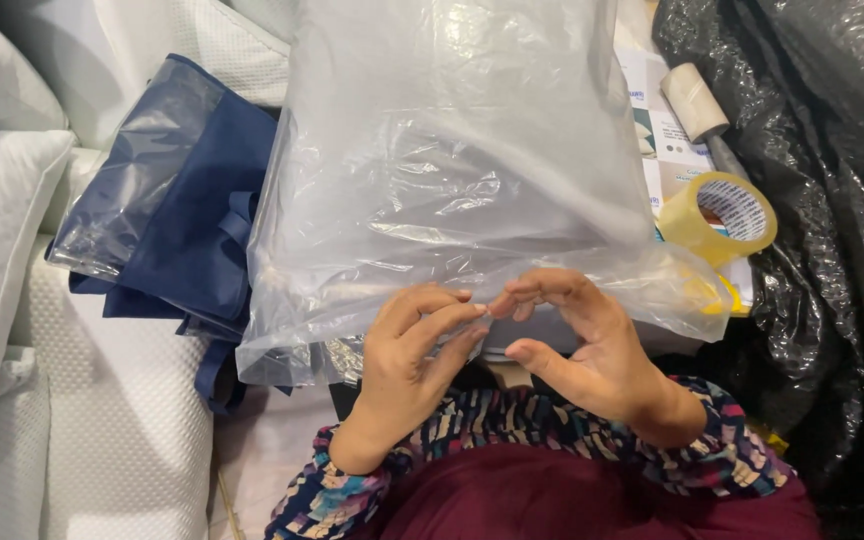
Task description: Sealing a large plastic bag containing a pillow using clear adhesive tape and scissors.
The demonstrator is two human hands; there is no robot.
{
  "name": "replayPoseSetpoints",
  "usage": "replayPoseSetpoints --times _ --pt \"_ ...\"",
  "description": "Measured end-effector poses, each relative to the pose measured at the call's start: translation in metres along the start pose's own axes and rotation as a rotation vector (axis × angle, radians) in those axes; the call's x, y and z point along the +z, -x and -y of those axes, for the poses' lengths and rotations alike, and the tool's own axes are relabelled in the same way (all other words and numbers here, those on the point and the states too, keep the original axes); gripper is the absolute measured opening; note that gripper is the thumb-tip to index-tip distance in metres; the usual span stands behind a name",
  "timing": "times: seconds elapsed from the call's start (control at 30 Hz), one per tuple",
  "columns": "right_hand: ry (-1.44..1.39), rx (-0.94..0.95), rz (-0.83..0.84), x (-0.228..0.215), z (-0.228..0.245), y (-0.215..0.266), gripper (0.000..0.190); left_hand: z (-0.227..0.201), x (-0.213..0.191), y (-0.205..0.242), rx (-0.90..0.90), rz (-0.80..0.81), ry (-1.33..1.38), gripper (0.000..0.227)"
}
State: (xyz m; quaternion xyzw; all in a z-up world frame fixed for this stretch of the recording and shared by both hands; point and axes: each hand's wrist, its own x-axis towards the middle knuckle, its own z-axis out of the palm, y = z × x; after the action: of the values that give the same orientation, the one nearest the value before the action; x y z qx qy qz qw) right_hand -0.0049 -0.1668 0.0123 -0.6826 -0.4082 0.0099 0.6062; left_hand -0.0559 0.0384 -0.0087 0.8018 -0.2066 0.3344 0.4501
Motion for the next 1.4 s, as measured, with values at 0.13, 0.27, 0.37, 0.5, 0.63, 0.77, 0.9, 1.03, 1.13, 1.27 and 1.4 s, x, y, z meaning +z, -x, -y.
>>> replayPoseSetpoints --times 0.13,0.27,0.37,0.5,0.63,0.77,0.9,1.03,1.13,1.27,1.4 --pt "-0.038 -0.011 -0.083 0.008 -0.013 -0.006 0.049 0.008 0.01 0.001 0.101 -0.16 -0.077 0.021" --pt "-0.048 0.072 -0.076 0.01 -0.013 -0.009 0.043 0.005 0.008 0.0 0.204 -0.171 -0.181 0.017" --pt "-0.016 0.143 -0.056 0.011 -0.011 -0.004 0.043 -0.001 0.0 0.002 0.224 -0.064 -0.221 0.012" --pt "0.023 0.12 -0.009 0.012 -0.011 -0.001 0.041 0.001 -0.004 0.01 0.211 0.05 -0.266 0.012" --pt "-0.111 0.096 -0.121 0.012 -0.019 0.008 0.038 -0.001 -0.012 0.016 0.21 0.046 -0.196 0.018" --pt "-0.058 -0.009 -0.066 -0.017 -0.005 0.018 0.034 -0.004 -0.042 0.036 0.07 0.255 -0.017 0.038" --pt "0.249 -0.12 0.406 -0.045 0.001 0.021 0.029 0.009 -0.074 0.065 -0.405 0.837 0.201 0.082" --pt "0.432 -0.229 0.412 -0.037 -0.003 0.025 0.032 0.024 -0.08 0.098 -0.724 0.846 0.142 0.109" --pt "0.488 -0.311 0.43 -0.029 0.002 0.021 0.035 0.035 -0.073 0.115 -0.909 0.709 0.12 0.108" --pt "0.519 -0.254 0.633 -0.017 -0.007 0.018 0.042 0.051 -0.057 0.128 -0.77 0.442 0.261 0.108" --pt "0.662 -0.203 0.723 -0.008 -0.026 0.028 0.055 0.056 -0.058 0.125 -0.549 0.257 0.395 0.099"
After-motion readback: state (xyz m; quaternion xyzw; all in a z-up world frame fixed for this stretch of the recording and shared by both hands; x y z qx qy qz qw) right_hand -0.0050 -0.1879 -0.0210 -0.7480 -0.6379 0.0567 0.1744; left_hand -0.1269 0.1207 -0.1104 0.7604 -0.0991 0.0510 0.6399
